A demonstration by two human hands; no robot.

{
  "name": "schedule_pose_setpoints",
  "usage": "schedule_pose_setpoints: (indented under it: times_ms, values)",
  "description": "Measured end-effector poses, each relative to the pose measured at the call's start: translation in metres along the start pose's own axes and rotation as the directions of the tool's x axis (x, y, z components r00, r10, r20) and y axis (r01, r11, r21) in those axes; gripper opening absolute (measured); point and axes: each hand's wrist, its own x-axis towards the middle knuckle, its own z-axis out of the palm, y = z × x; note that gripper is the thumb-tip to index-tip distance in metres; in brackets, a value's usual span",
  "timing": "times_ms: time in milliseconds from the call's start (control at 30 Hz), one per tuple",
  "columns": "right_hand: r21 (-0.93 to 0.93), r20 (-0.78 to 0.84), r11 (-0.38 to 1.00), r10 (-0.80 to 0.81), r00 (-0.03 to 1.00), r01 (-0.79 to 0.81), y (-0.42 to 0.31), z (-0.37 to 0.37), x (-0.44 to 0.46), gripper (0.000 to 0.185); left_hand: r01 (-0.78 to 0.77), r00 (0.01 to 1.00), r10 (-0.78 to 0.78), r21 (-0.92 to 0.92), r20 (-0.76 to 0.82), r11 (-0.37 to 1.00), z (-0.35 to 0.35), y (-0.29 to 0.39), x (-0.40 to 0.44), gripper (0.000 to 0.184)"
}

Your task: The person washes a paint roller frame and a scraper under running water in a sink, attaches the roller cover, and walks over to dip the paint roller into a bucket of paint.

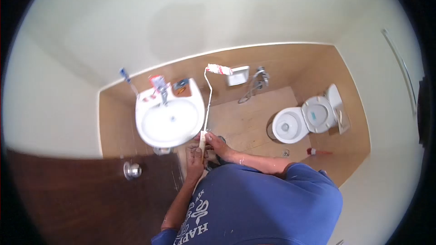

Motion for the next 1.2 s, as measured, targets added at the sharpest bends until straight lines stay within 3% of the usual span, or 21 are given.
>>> schedule_pose_setpoints:
  times_ms: [67,100,133,200,267,333,367,400,467,533,567,600,667,733,867,967,1067,1167,1200]
  values:
    - [0.046,-0.065,0.992,-0.112,0.992,0.115,0.008,0.009,0.011,0.049,-0.055,0.99,0.049,0.043,0.132,0.998,-0.01,-0.006,0.029,0.028]
    - [0.108,-0.092,0.985,-0.127,0.988,0.136,0.011,0.037,-0.004,0.048,-0.145,0.978,0.102,0.241,0.184,0.959,-0.023,0.004,0.016,0.031]
    - [0.081,-0.156,0.991,-0.094,0.983,0.107,-0.003,0.021,-0.017,0.047,-0.237,0.954,0.159,0.313,0.254,0.92,-0.009,-0.013,0.034,0.035]
    - [-0.193,-0.364,0.969,-0.216,0.906,0.154,-0.041,-0.045,-0.073,0.042,-0.301,0.89,0.157,0.293,0.428,0.908,0.054,-0.02,0.053,0.04]
    - [-0.06,-0.527,0.886,-0.419,0.739,0.46,-0.003,-0.094,-0.042,0.035,-0.266,0.846,0.083,0.282,0.526,0.922,0.092,-0.029,0.072,0.043]
    - [-0.179,-0.718,0.842,-0.466,0.517,0.509,-0.015,-0.137,-0.07,0.032,-0.09,0.87,-0.101,0.357,0.483,0.93,0.1,-0.03,0.077,0.039]
    - [-0.232,-0.763,0.894,-0.412,0.498,0.384,-0.015,-0.17,-0.092,0.029,-0.059,0.864,-0.151,0.394,0.48,0.917,0.094,-0.043,0.079,0.038]
    - [-0.346,-0.796,0.878,-0.462,0.391,0.332,-0.034,-0.179,-0.122,0.024,-0.033,0.855,-0.196,0.426,0.481,0.904,0.082,-0.064,0.087,0.037]
    - [-0.596,-0.791,0.802,-0.581,0.19,-0.027,0.012,-0.257,-0.158,0.025,0.072,0.852,-0.327,0.528,0.408,0.846,0.06,-0.1,0.092,0.031]
    - [-0.552,-0.832,0.825,-0.534,0.149,-0.124,0.004,-0.274,-0.185,0.03,0.078,0.891,-0.338,0.631,0.303,0.772,0.005,-0.158,0.104,0.032]
    - [-0.528,-0.849,0.833,-0.512,0.128,-0.169,-0.002,-0.284,-0.194,0.032,0.192,0.889,-0.411,0.648,0.203,0.737,-0.009,-0.164,0.1,0.032]
    - [-0.518,-0.855,0.831,-0.505,0.116,-0.202,0.004,-0.3,-0.198,0.033,0.307,0.871,-0.481,0.651,0.102,0.694,-0.021,-0.169,0.091,0.031]
    - [-0.493,-0.868,0.827,-0.488,0.09,-0.271,0.032,-0.341,-0.2,0.035,0.378,0.883,-0.464,0.702,-0.077,0.603,-0.048,-0.188,0.071,0.026]
    - [-0.377,-0.918,0.831,-0.395,0.045,-0.408,0.052,-0.37,-0.208,0.039,0.193,0.946,-0.322,0.73,0.039,0.656,-0.145,-0.28,0.056,0.017]
    - [-0.207,-0.969,0.755,-0.245,0.026,-0.622,0.085,-0.433,-0.214,0.046,0.392,0.896,-0.422,0.689,-0.136,0.61,-0.17,-0.273,0.013,0.013]
    - [-0.258,-0.949,0.754,-0.316,0.011,-0.605,0.105,-0.449,-0.222,0.05,0.459,0.867,-0.464,0.647,-0.178,0.609,-0.173,-0.274,-0.007,0.01]
    - [-0.077,-0.981,0.944,-0.014,0.194,-0.322,0.036,-0.423,-0.24,0.048,0.474,0.859,-0.482,0.62,-0.172,0.625,-0.16,-0.281,-0.006,0.007]
    - [-0.139,-0.939,0.968,-0.062,0.337,-0.208,0.02,-0.449,-0.256,0.037,0.465,0.867,-0.477,0.573,-0.142,0.674,-0.135,-0.283,0.018,0.005]
    - [-0.181,-0.936,0.972,-0.124,0.329,-0.148,0.005,-0.457,-0.258,0.033,0.465,0.868,-0.479,0.553,-0.13,0.691,-0.128,-0.282,0.029,0.004]
